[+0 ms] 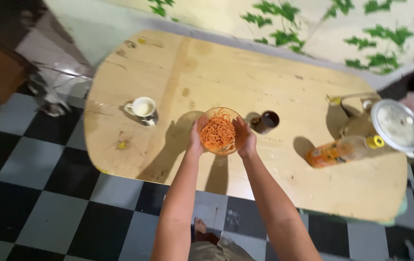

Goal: Clearing used dishes and bowls from a dining table and bringing them to the kitchen sink.

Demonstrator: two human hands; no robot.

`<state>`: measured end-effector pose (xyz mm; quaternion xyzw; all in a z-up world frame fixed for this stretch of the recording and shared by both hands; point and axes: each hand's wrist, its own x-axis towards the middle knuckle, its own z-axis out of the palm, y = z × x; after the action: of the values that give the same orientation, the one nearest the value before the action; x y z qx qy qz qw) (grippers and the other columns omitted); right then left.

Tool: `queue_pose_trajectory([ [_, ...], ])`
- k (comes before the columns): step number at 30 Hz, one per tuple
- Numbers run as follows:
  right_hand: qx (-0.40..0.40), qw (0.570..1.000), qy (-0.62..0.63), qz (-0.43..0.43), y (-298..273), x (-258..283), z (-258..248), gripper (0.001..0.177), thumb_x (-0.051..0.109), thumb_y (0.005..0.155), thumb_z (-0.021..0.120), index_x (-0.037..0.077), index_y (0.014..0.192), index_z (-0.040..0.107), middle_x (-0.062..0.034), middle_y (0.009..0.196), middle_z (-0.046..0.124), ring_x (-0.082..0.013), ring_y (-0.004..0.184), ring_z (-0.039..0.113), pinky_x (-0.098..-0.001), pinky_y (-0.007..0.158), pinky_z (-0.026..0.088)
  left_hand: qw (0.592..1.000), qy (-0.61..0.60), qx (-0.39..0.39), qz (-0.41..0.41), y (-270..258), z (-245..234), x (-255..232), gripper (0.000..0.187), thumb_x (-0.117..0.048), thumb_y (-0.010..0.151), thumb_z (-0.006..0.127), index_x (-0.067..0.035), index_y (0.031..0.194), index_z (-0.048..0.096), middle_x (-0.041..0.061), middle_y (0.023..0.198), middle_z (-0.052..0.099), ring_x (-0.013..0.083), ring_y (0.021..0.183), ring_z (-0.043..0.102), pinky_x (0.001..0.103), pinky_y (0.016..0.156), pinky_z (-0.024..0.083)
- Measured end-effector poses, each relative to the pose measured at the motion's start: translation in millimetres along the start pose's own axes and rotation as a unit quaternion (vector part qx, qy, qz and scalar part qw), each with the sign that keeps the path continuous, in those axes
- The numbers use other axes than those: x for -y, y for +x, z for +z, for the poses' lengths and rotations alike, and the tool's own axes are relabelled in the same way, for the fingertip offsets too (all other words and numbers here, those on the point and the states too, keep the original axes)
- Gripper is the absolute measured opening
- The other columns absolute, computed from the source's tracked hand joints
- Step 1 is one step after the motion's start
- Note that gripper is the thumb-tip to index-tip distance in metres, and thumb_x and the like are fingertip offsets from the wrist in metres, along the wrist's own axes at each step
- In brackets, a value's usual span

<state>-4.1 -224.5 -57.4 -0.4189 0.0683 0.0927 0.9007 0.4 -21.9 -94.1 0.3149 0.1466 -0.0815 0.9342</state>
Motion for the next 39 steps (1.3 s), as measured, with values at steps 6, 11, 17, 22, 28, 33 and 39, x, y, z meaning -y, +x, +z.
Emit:
queue_pose_trajectory([
  [6, 0.097, 0.995, -0.03, 0.024, 42, 12, 106, 0.061, 0.044, 0.109, 0.024, 0.008, 0.155, 0.041, -0.0172, 0.163, 0.039, -0.0318, 0.15, 0.035, -0.0436, 0.124, 0.026, 0.993, -0.048, 0.013, 0.109, 17, -21, -93, 0.065, -0.049, 0.108, 0.03, -0.003, 0.151, 0.048, 0.011, 0.153, 0.054, 0.027, 0.142, 0.05, 0.04, 0.119, 0.038],
  [11, 0.149, 0.987, -0.039, 0.044, 66, -1, 218, 0.06, 0.043, 0.108, 0.025, 0.008, 0.154, 0.044, -0.0163, 0.161, 0.041, -0.0326, 0.148, 0.038, -0.0449, 0.124, 0.029, 0.978, -0.081, -0.028, 0.188, 0, -28, -208, 0.063, -0.048, 0.108, 0.039, 0.0, 0.145, 0.055, 0.013, 0.142, 0.063, 0.0294, 0.134, 0.057, 0.043, 0.115, 0.044],
  [17, 0.209, 0.976, -0.032, 0.054, 101, -79, 329, 0.059, 0.041, 0.108, 0.028, 0.006, 0.152, 0.047, -0.0163, 0.158, 0.047, -0.0318, 0.145, 0.042, -0.0444, 0.122, 0.031, 0.96, -0.089, -0.111, 0.239, -36, -75, -336, 0.062, -0.05, 0.105, 0.042, -0.003, 0.142, 0.058, 0.013, 0.136, 0.066, 0.0297, 0.125, 0.062, 0.044, 0.108, 0.049],
  [22, 0.201, 0.974, -0.029, 0.101, 119, -163, 414, 0.059, 0.041, 0.107, 0.03, 0.007, 0.15, 0.05, -0.0152, 0.152, 0.053, -0.031, 0.138, 0.047, -0.0437, 0.118, 0.034, 0.961, -0.109, -0.125, 0.219, -70, -146, -420, 0.064, -0.052, 0.105, 0.037, -0.003, 0.139, 0.059, 0.013, 0.136, 0.065, 0.0314, 0.124, 0.061, 0.046, 0.107, 0.048],
  [28, 0.173, 0.967, 0.038, 0.182, 145, -255, 510, 0.055, 0.039, 0.108, 0.034, 0.003, 0.144, 0.055, -0.0171, 0.133, 0.061, -0.0347, 0.122, 0.057, -0.0482, 0.109, 0.046, 0.933, -0.141, -0.16, 0.291, -57, -258, -507, 0.058, -0.045, 0.107, 0.044, 0.004, 0.131, 0.063, 0.019, 0.134, 0.068, 0.0339, 0.122, 0.064, 0.044, 0.106, 0.051],
  [33, 0.177, 0.963, 0.033, 0.2, 164, -296, 578, 0.054, 0.038, 0.109, 0.033, 0.002, 0.141, 0.057, -0.017, 0.126, 0.064, -0.0344, 0.116, 0.059, -0.0485, 0.107, 0.048, 0.92, -0.148, -0.201, 0.3, -67, -286, -571, 0.053, -0.042, 0.106, 0.044, 0.003, 0.129, 0.063, 0.016, 0.127, 0.071, 0.0315, 0.115, 0.066, 0.042, 0.104, 0.051],
  [39, 0.163, 0.963, 0.031, 0.214, 224, -328, 644, 0.054, 0.037, 0.107, 0.032, 0.002, 0.139, 0.058, -0.0181, 0.125, 0.065, -0.0353, 0.115, 0.06, -0.049, 0.106, 0.048, 0.916, -0.16, -0.163, 0.33, 12, -354, -635, 0.056, -0.042, 0.107, 0.042, 0.005, 0.13, 0.063, 0.018, 0.133, 0.069, 0.0299, 0.118, 0.067, 0.041, 0.104, 0.051],
])
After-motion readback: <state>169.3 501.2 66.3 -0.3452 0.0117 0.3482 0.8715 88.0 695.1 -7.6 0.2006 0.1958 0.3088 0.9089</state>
